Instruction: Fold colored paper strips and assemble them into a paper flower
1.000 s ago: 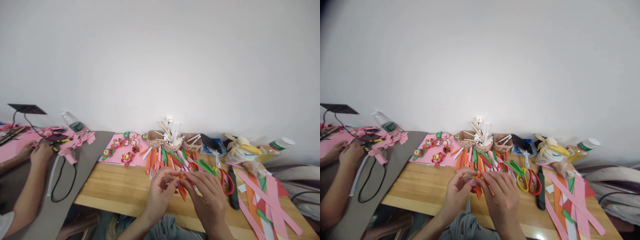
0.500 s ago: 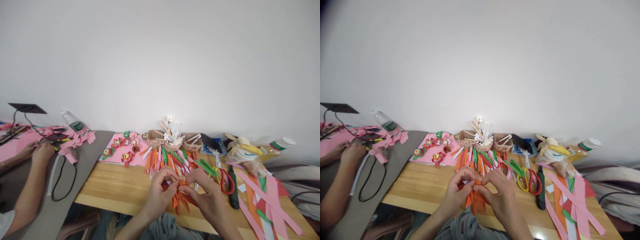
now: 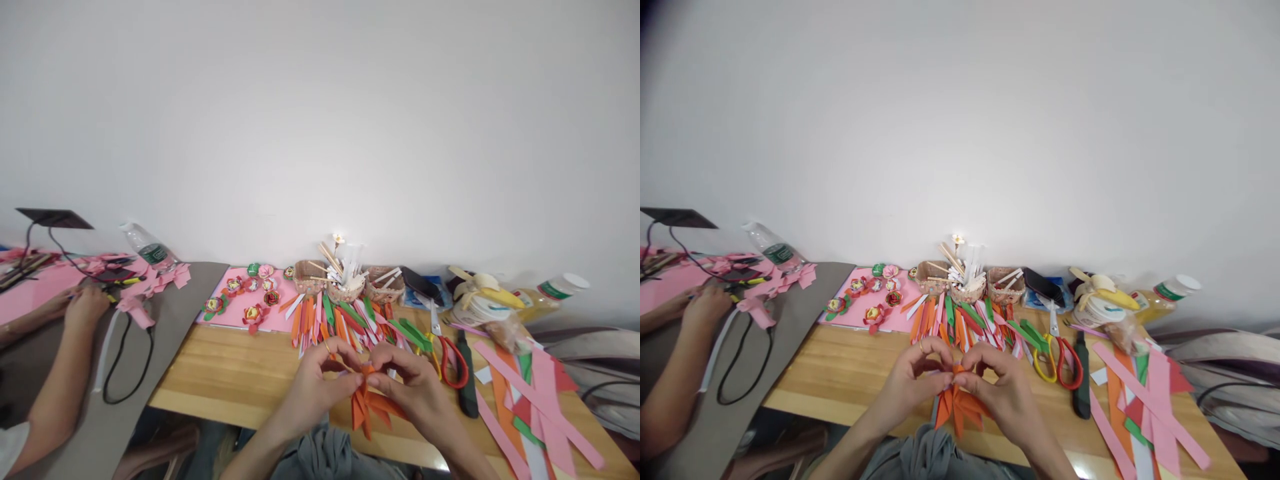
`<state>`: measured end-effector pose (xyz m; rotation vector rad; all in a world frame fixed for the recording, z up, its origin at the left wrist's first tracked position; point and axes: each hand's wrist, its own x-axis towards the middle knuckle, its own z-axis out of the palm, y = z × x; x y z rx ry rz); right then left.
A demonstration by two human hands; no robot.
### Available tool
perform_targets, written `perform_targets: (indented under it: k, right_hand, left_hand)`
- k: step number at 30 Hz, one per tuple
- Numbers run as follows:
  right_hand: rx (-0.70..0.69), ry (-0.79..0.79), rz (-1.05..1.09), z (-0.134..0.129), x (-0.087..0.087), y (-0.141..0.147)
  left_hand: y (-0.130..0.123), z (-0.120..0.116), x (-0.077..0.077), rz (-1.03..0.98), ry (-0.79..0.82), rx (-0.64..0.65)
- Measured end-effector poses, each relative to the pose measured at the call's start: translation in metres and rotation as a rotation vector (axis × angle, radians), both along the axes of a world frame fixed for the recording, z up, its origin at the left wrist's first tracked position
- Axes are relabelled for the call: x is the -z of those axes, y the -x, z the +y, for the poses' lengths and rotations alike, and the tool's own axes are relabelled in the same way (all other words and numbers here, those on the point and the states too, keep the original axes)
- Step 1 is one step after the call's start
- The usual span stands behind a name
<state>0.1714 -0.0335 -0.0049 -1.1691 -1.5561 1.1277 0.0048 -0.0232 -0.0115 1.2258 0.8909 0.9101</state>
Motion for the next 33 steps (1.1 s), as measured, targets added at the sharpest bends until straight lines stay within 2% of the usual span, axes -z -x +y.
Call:
perform_targets:
  k: [6,11,17,20,23,27,29,33]
  right_hand:
    - [0.000,-0.044,-0.099,-0.002,0.002,-0.001]
    - [0.034,-0.190,-0.240,-0.006,0.003,0.002]
    - [0.090,-0.485,-0.396,-0.011,0.009,0.003]
    - [0.076,-0.463,-0.381,-0.011,0.006,0.004]
    - [0.069,-0.458,-0.393,-0.011,0.004,0.006]
    - [0.138,-0.647,-0.457,-0.011,0.004,0.007]
    - [0.174,-0.628,-0.434,-0.011,0.003,0.008]
    - [0.159,-0.365,-0.340,-0.011,-0.001,0.008]
  left_hand:
    - [-0.002,-0.001,0.000,0.007,0.015,-0.044]
    - [-0.002,-0.001,0.000,0.040,0.033,-0.067]
    - [-0.003,-0.002,-0.002,0.078,0.045,-0.126]
    - [-0.003,-0.002,-0.003,0.040,0.033,-0.133]
    - [-0.002,-0.002,-0.003,0.040,-0.016,-0.145]
    - [-0.003,-0.003,-0.002,0.096,-0.147,-0.200]
    - [-0.003,-0.004,-0.002,0.102,-0.168,-0.223]
    - [-0.002,-0.002,-0.001,0.021,-0.005,-0.209]
